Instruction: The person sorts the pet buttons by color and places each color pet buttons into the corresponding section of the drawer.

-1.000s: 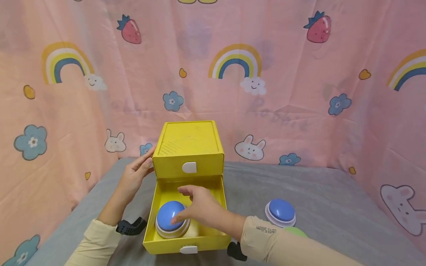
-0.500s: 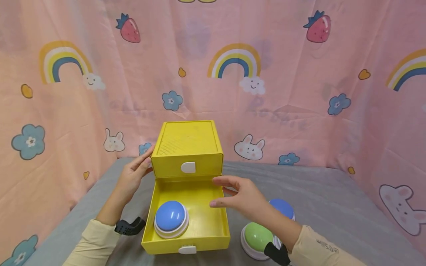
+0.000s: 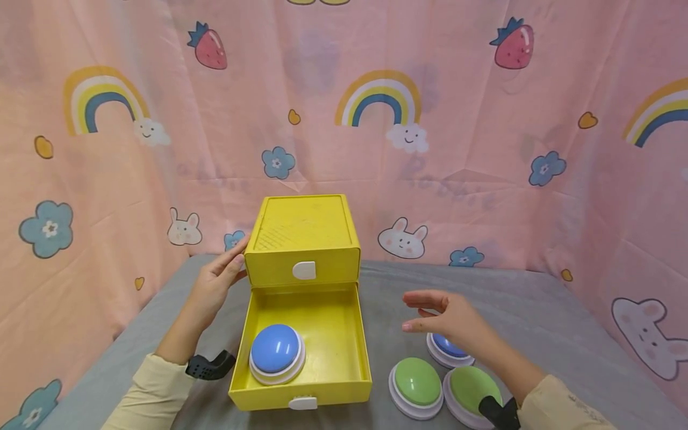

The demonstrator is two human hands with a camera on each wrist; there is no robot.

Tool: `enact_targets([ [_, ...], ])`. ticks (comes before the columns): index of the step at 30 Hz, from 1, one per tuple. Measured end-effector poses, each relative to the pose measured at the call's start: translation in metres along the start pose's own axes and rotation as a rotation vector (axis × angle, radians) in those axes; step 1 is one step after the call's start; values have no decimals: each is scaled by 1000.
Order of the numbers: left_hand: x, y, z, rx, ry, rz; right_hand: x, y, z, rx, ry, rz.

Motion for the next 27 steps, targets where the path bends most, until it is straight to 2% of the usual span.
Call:
enact_targets([
  [5,0,-1,-1,-1,-1,-1,0,-17,25,51,33,22],
  [15,0,0,-1,-4,-1,2,4,-48,66,30,71,-2],
  [22,0,-1,-2,-12,-6,11,6,-59,88,116,111,-9],
  [27,0,-1,-1,-12,-5,9,7,-65,108,156,190,1],
])
Point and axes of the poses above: each hand's wrist, its own x-axis away from the middle knuckle, its own y-axis out of the palm, z = x × y, the point moved 10 cm from there along -x, towards the middle knuckle, and after that the axes turned 10 degrees about -x, right-handed, at the moved point
